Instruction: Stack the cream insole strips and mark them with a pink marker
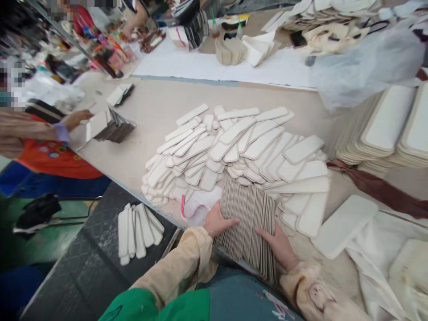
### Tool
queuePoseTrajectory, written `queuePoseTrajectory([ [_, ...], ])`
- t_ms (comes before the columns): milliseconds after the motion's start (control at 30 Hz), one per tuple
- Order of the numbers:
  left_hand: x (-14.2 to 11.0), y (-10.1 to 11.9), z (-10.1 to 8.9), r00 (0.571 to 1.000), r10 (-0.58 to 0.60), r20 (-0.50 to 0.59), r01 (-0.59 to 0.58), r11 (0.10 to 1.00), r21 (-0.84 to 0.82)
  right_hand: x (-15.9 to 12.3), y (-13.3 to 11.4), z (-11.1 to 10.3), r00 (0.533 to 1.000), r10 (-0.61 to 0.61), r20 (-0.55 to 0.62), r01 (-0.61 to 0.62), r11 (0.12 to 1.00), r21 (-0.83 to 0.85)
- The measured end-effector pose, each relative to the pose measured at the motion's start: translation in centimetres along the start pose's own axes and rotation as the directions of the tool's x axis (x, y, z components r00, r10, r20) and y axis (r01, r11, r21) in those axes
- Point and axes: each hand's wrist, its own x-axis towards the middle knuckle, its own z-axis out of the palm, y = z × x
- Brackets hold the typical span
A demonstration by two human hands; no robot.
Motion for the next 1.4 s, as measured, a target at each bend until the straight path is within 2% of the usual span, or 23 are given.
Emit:
queuePoseTrajectory([
  [100, 0.3, -0.4, -0.1, 1.000, 0.008, -0.011, -0.006, 0.995, 0.095, -0.2, -0.6, 0.6, 1.000, 0.009, 0.027, -0.010, 0.998, 0.058],
  [167, 0.4, -0.6, -0.1, 1.000, 0.027, -0.012, -0.026, 0.996, 0.080, -0.3, -1.0, 1.1, 0.999, -0.020, 0.025, 0.018, 0.998, 0.053],
  [367, 0.2, -0.8, -0.2, 0.999, 0.030, -0.029, -0.030, 0.999, -0.010, -1.0, -2.5, 1.9, 0.999, -0.035, 0.012, 0.035, 0.999, -0.011],
  [500, -0.5, -1.6, 0.3, 0.996, 0.083, -0.011, -0.084, 0.978, -0.189, -2.4, -4.4, 1.3, 0.995, -0.097, -0.001, 0.096, 0.981, -0.169],
  [600, -1.1, -2.4, 1.3, 0.989, 0.150, 0.010, -0.138, 0.931, -0.338, -3.8, -5.6, 0.3, 0.995, -0.102, -0.001, 0.098, 0.954, -0.285],
  [667, -1.6, -3.0, 2.2, 0.987, 0.157, 0.044, -0.121, 0.884, -0.451, -4.7, -6.3, -0.1, 0.995, -0.095, -0.026, 0.081, 0.935, -0.346],
  [800, -2.3, -4.0, 3.6, 0.977, 0.123, 0.174, 0.033, 0.720, -0.694, -6.1, -7.5, 0.4, 0.983, -0.181, -0.036, 0.150, 0.895, -0.420],
  [900, -2.2, -4.6, 3.4, 0.966, 0.125, 0.225, 0.090, 0.654, -0.751, -6.5, -8.0, 2.1, 0.969, -0.245, -0.023, 0.208, 0.865, -0.457],
  [1000, -1.5, -5.0, 1.9, 0.955, 0.164, 0.247, 0.059, 0.711, -0.701, -6.6, -8.3, 4.0, 0.956, -0.290, -0.041, 0.239, 0.853, -0.464],
  [1167, -0.6, -4.7, -0.5, 0.948, 0.159, 0.274, -0.027, 0.903, -0.429, -7.0, -8.5, 6.2, 0.955, -0.289, -0.073, 0.230, 0.871, -0.433],
  [1333, -0.5, -4.2, -0.6, 0.966, 0.165, 0.197, -0.118, 0.966, -0.229, -7.5, -8.9, 7.0, 0.940, -0.331, -0.079, 0.280, 0.885, -0.371],
  [1400, -0.5, -4.1, -0.3, 0.974, 0.161, 0.158, -0.132, 0.976, -0.175, -7.6, -9.3, 7.3, 0.946, -0.312, -0.084, 0.261, 0.893, -0.366],
])
